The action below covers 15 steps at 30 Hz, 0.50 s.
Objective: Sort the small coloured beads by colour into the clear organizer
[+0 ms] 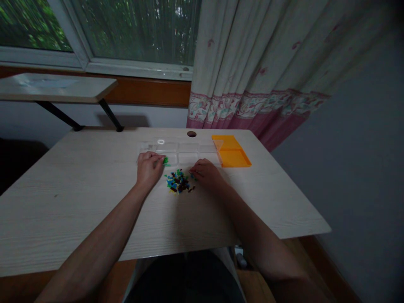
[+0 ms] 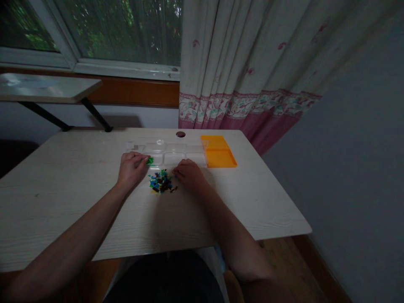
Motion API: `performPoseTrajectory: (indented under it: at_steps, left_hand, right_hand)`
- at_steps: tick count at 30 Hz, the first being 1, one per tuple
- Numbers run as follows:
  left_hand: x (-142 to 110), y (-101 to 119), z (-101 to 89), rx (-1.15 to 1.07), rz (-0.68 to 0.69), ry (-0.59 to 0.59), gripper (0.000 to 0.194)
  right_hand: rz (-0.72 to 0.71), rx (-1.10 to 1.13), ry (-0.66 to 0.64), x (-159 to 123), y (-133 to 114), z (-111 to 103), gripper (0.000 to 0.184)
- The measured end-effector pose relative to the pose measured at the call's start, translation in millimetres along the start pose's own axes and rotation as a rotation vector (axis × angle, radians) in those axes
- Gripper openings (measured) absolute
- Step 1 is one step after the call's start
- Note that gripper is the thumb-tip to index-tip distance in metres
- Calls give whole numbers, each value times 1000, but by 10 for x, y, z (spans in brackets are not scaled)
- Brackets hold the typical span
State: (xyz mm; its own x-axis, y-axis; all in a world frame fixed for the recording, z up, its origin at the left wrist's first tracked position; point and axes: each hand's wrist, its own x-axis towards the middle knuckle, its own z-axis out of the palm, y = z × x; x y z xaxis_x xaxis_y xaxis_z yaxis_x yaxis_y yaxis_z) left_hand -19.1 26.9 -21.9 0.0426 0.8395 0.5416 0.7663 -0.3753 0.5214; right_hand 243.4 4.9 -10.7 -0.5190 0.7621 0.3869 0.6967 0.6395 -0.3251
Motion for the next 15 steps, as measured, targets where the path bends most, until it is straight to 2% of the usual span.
performPoseTrajectory:
  at_steps: [4, 15]
  left_hand:
    - [-1, -12, 13, 5, 18, 17, 25]
    - [0, 24, 8, -11, 72, 62, 24]
  right_hand:
    - [-68, 28, -93, 2, -1, -62, 17]
    - [-22, 13, -153, -5, -89, -39, 17]
